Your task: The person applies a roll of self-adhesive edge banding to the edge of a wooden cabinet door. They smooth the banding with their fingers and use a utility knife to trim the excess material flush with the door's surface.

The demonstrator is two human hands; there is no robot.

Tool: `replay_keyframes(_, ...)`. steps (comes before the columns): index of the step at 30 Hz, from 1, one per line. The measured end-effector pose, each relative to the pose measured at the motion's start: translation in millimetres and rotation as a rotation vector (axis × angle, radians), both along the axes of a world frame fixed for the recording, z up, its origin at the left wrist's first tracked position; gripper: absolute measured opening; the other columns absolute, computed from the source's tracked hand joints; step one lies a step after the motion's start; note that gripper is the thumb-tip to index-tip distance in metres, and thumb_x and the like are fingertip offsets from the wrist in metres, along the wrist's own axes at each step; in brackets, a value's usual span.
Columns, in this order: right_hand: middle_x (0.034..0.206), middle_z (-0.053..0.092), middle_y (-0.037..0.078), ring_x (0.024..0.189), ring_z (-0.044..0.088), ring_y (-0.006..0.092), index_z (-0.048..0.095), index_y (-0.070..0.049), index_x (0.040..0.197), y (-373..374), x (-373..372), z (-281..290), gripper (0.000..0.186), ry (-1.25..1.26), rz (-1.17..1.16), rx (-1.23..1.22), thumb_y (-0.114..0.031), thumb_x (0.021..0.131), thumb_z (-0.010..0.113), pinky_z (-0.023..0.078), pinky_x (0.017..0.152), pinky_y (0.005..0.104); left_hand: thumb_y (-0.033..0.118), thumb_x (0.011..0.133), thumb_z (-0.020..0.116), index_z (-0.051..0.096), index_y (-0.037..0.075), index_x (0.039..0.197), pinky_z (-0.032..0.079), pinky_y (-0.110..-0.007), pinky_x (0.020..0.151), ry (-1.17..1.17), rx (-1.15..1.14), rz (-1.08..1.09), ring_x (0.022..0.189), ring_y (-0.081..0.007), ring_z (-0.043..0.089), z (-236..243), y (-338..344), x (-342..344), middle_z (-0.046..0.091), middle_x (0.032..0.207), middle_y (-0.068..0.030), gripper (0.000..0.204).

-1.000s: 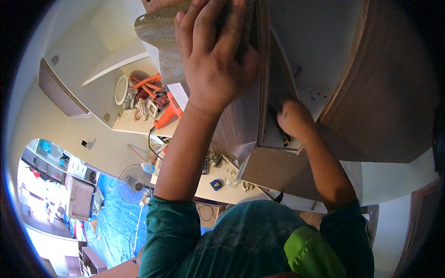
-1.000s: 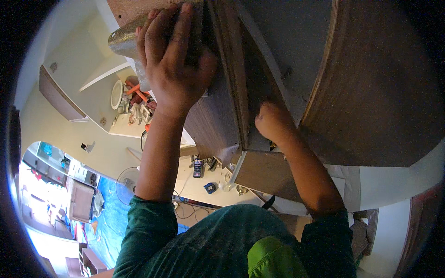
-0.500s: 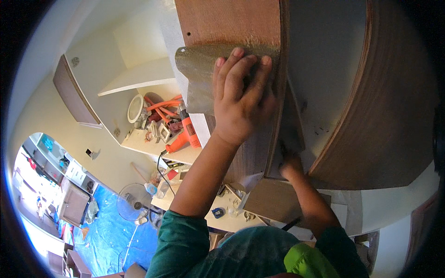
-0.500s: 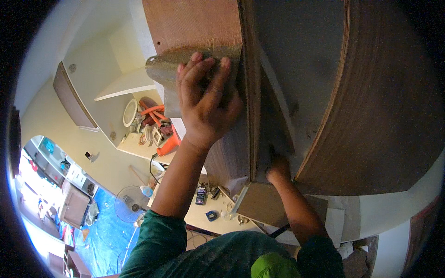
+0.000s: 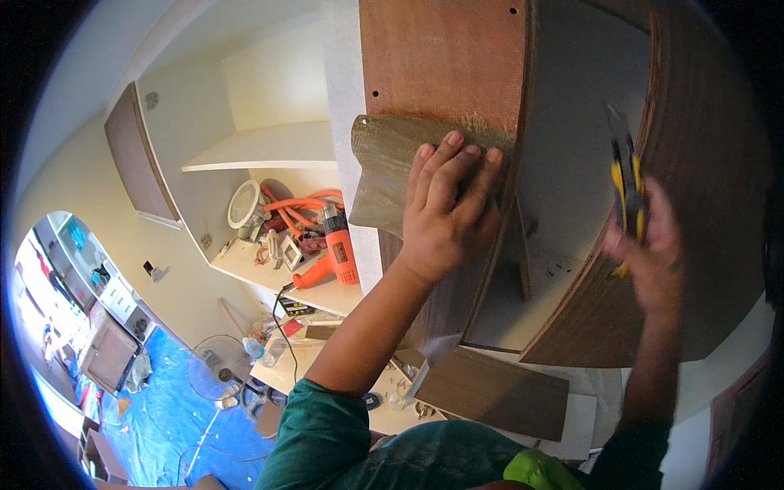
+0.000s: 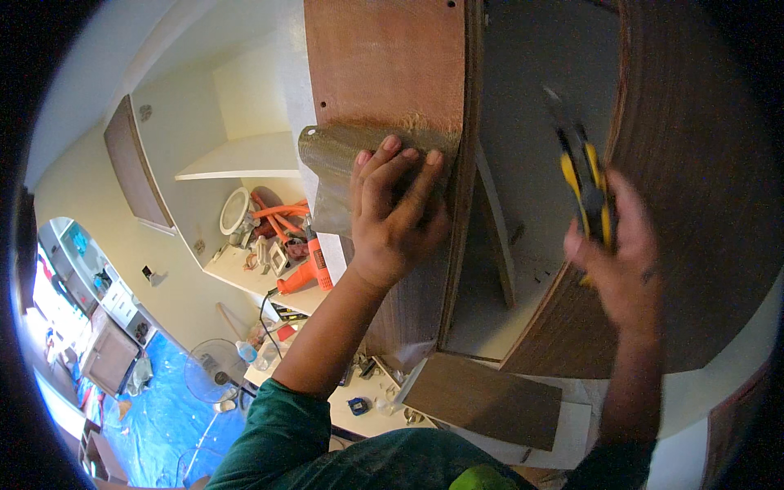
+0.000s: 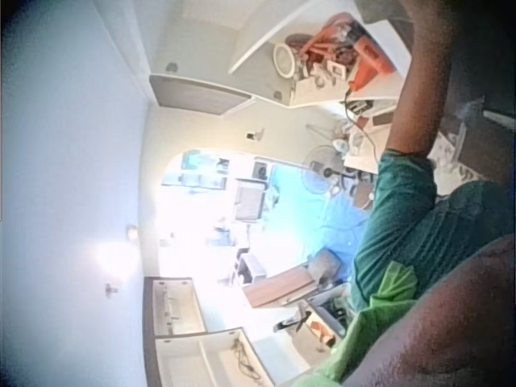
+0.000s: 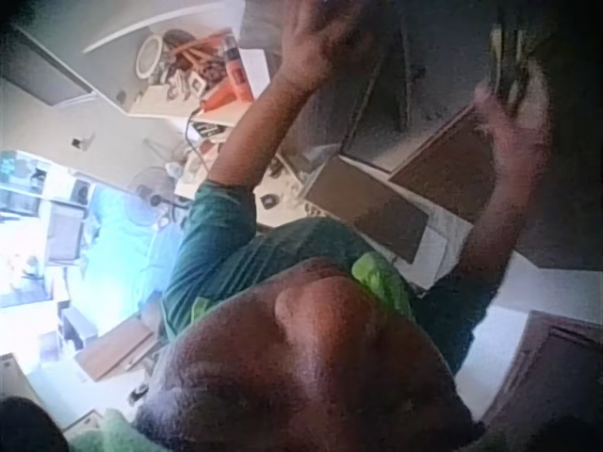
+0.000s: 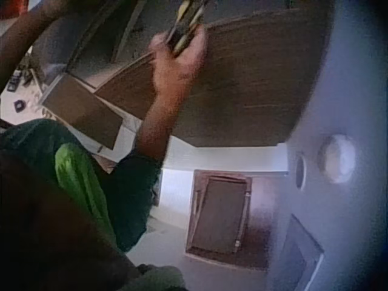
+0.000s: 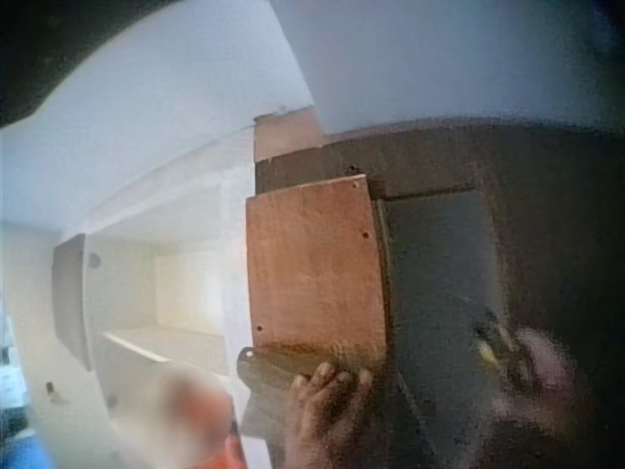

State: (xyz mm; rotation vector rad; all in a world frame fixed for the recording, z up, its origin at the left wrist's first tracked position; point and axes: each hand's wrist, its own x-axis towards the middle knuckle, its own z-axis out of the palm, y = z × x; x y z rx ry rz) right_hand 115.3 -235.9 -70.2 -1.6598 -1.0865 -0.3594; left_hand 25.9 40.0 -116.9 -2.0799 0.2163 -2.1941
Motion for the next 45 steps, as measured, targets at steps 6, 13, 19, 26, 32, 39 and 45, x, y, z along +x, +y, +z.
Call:
replay_keyframes(6, 0.122, 0.069, 0.019, 0.114, 0.065, 0.0299, 0.056, -0.005, 0.141, 70.5, -19.3, 120.3, 0.051, -0.593, 0.148, -0.368, -0.016, 0.092, 0.070, 0.048, 0.102, 0.0400, 0.012, 0.067, 0.077, 0.071, 0.015, 0.127, 0.040, -0.056, 0.112, 0.026, -0.012, 0.060, 0.129, -0.0344, 0.056, -3.6, 4.1, -15.3, 0.060, 0.123, -0.0106, 0.060)
replay_keyframes(13, 0.109, 0.068, 0.015, 0.099, 0.066, 0.0321, 0.060, -0.013, 0.138, 100.7, -11.0, 141.0, 0.046, -1.249, -0.069, -0.523, -0.017, 0.093, 0.066, 0.051, 0.091, 0.0459, 0.013, 0.066, 0.078, 0.069, 0.014, 0.129, 0.039, -0.057, 0.113, 0.035, -0.017, 0.006, 0.131, -0.0346, 0.054, -3.5, 1.9, -8.0, 0.060, 0.126, -0.0121, 0.064)
replay_keyframes(19, 0.108, 0.068, 0.015, 0.097, 0.064, 0.0341, 0.062, -0.015, 0.138, 114.4, -6.7, 146.1, 0.050, -1.263, 0.087, -0.531, -0.013, 0.089, 0.068, 0.050, 0.091, 0.0460, 0.014, 0.064, 0.079, 0.069, 0.013, 0.129, 0.038, -0.057, 0.113, 0.056, -0.038, -0.009, 0.131, -0.0350, 0.054, -4.5, -0.9, -10.6, 0.060, 0.127, -0.0131, 0.065)
replay_keyframes(26, 0.102, 0.069, 0.012, 0.097, 0.063, 0.0329, 0.066, -0.017, 0.133, 100.8, 1.1, 155.4, 0.048, -1.250, 0.066, -0.608, -0.012, 0.085, 0.072, 0.048, 0.089, 0.0442, 0.014, 0.064, 0.079, 0.070, 0.013, 0.128, 0.040, -0.056, 0.112, 0.052, -0.029, -0.002, 0.129, -0.0349, 0.056, -3.5, 0.6, -13.9, 0.060, 0.126, -0.0126, 0.065)
replay_keyframes(32, 0.091, 0.066, 0.010, 0.089, 0.061, 0.0308, 0.068, -0.017, 0.131, 74.3, 1.5, 164.6, 0.049, -1.192, 0.037, -0.707, -0.008, 0.083, 0.072, 0.047, 0.084, 0.0439, 0.014, 0.066, 0.078, 0.070, 0.014, 0.128, 0.041, -0.055, 0.112, 0.057, -0.031, 0.018, 0.129, -0.0343, 0.056, -2.0, 1.5, -17.5, 0.061, 0.125, -0.0122, 0.062)
replay_keyframes(39, 0.098, 0.068, 0.010, 0.092, 0.062, 0.0286, 0.068, -0.016, 0.132, 28.6, 4.8, 181.3, 0.051, -1.189, -0.140, -0.885, -0.010, 0.081, 0.073, 0.047, 0.087, 0.0426, 0.016, 0.066, 0.079, 0.070, 0.015, 0.128, 0.040, -0.054, 0.112, 0.045, -0.018, 0.018, 0.131, -0.0332, 0.056, -3.1, 1.5, -13.1, 0.062, 0.125, -0.0116, 0.062)
replay_keyframes(45, 0.118, 0.070, 0.014, 0.108, 0.063, 0.0320, 0.066, -0.013, 0.134, 47.4, -4.2, 179.6, 0.050, -1.182, 0.035, -0.687, -0.013, 0.084, 0.071, 0.045, 0.102, 0.0422, 0.017, 0.066, 0.080, 0.069, 0.014, 0.130, 0.039, -0.054, 0.113, 0.046, -0.032, -0.008, 0.132, -0.0336, 0.055, -4.6, 1.4, -12.1, 0.061, 0.126, -0.0120, 0.065)
